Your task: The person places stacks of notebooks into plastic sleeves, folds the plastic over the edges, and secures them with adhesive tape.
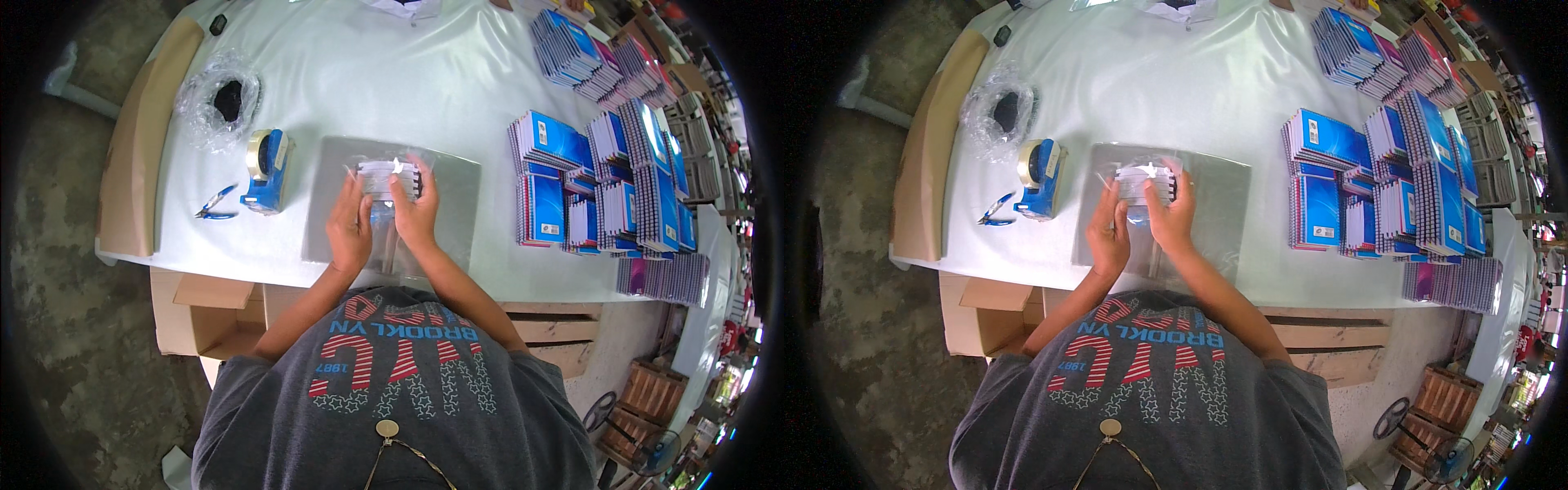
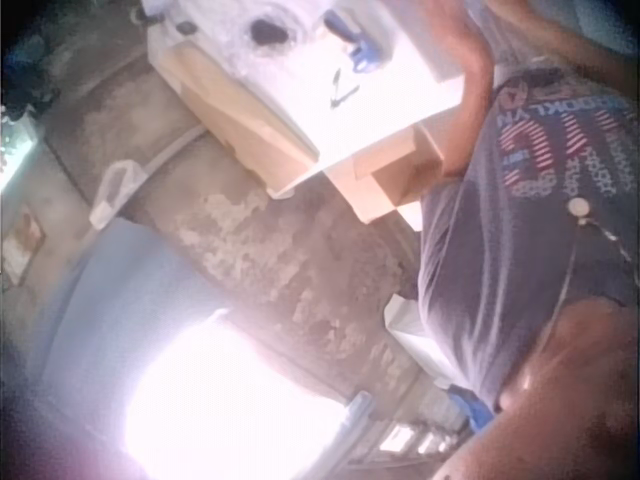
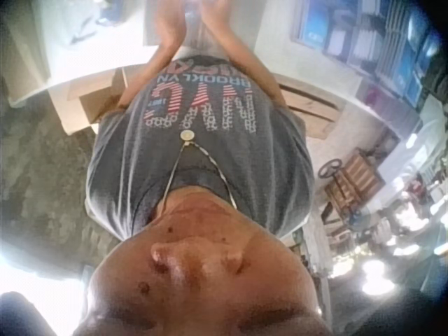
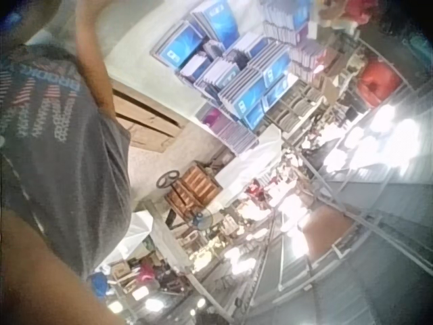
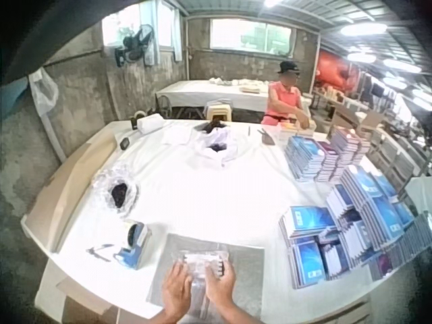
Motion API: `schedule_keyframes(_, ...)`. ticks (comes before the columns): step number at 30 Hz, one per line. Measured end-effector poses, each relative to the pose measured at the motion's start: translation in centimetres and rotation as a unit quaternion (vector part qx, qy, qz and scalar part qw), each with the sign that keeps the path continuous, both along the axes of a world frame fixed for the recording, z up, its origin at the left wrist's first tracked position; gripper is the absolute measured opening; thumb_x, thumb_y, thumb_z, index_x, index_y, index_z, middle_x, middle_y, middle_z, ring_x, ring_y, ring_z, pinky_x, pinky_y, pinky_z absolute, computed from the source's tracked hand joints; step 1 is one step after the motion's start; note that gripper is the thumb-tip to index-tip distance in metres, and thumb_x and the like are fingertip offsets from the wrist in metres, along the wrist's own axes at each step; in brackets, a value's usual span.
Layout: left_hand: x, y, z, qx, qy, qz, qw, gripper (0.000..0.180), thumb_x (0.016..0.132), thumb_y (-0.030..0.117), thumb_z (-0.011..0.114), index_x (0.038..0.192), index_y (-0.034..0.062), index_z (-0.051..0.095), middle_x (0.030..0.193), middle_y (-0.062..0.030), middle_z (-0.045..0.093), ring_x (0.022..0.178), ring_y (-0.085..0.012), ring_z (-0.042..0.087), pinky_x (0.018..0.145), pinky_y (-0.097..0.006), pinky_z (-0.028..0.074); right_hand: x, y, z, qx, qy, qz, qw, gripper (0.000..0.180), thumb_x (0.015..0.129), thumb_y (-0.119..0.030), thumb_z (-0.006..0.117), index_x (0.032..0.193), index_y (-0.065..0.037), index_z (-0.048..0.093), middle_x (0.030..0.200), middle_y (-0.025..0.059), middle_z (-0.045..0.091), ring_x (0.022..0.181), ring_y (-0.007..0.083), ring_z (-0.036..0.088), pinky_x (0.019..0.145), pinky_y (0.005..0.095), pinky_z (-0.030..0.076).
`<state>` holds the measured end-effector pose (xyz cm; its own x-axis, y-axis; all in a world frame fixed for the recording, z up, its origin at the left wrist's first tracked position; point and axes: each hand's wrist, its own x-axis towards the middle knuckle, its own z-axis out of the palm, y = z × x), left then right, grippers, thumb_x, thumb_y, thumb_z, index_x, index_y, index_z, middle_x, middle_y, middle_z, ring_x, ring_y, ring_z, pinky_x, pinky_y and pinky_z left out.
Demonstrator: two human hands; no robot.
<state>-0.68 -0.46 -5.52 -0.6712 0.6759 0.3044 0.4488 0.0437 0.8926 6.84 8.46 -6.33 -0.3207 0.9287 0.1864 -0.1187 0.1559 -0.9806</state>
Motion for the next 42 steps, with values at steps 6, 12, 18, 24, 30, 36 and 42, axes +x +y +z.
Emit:
schedule_keyframes(6,1.1,-0.4,1.5,-0.082,0.351,0.008,0.933,0.031,0.083,0.021,0.063,0.113,0.0113,0.065,0.129,-0.0048,0.053,0.126,-0.0267,0.037,0.102,-0.044,0.023,0.2,0.0,0.9,-0.026,-0.026,-0.031,0.999,0.035,0.088,-0.015,0.058,0.117,0.003,0.054,0.102,0.0165,0.059,0.098,0.0246,0.055,0.087,0.0343,0.042)
schedule_keyframes(12,0.9,-0.1,3.6,-0.147,0.351,-0.099,0.919,0.071,0.090,0.055,0.039,0.135,0.0007,0.040,0.134,-0.0111,0.048,0.131,-0.0311,0.032,0.106,-0.047,0.012,2.3,-1.5,2.4,0.235,-0.219,-0.066,0.945,0.046,0.087,-0.017,0.053,0.128,0.003,0.046,0.114,0.0177,0.053,0.110,0.0315,0.048,0.098,0.0404,0.034)
schedule_keyframes(18,-1.3,-0.2,5.4,-0.117,0.112,-0.172,0.972,0.083,0.089,0.051,0.045,0.142,-0.0043,0.013,0.135,-0.0234,0.042,0.133,-0.0300,0.031,0.107,-0.050,0.009,3.2,-2.9,2.9,0.400,-0.320,0.015,0.859,0.052,0.081,-0.013,0.057,0.130,-0.001,0.045,0.113,0.0128,0.051,0.112,0.0284,0.047,0.103,0.0435,0.029)
schedule_keyframes(24,-6.7,5.4,5.8,-0.113,0.200,-0.100,0.968,0.064,0.086,0.042,0.058,0.134,0.0034,0.041,0.120,-0.0132,0.059,0.130,-0.0263,0.037,0.108,-0.047,0.014,2.6,-1.8,3.1,0.438,-0.302,0.036,0.846,0.040,0.079,-0.008,0.058,0.119,-0.004,0.056,0.113,0.0106,0.054,0.109,0.0272,0.050,0.094,0.0421,0.040)
schedule_keyframes(30,-4.2,4.4,5.3,-0.033,0.148,-0.237,0.959,0.018,0.084,0.004,0.061,0.101,0.0046,0.067,0.099,-0.0122,0.067,0.096,-0.0266,0.064,0.096,-0.043,0.043,2.6,-1.1,2.1,0.452,-0.308,0.021,0.837,0.033,0.073,-0.002,0.057,0.106,-0.001,0.060,0.113,0.0109,0.051,0.109,0.0281,0.050,0.095,0.0419,0.041)
schedule_keyframes(36,-2.6,2.4,4.1,-0.022,0.279,-0.201,0.939,0.021,0.081,0.000,0.061,0.101,0.0064,0.066,0.102,-0.0114,0.067,0.103,-0.0245,0.062,0.096,-0.042,0.045,1.7,-1.8,1.4,0.290,-0.052,-0.071,0.953,0.052,0.072,0.008,0.061,0.121,-0.002,0.048,0.119,0.0139,0.052,0.111,0.0322,0.051,0.096,0.0427,0.039)
schedule_keyframes(42,-2.0,-0.8,5.0,-0.039,0.275,-0.160,0.947,0.027,0.077,0.000,0.064,0.103,0.0073,0.065,0.103,-0.0097,0.067,0.100,-0.0221,0.063,0.088,-0.038,0.047,3.0,-0.2,1.5,0.291,-0.174,0.049,0.939,0.056,0.075,0.005,0.065,0.125,-0.007,0.044,0.114,0.0092,0.061,0.110,0.0270,0.055,0.092,0.0402,0.041)
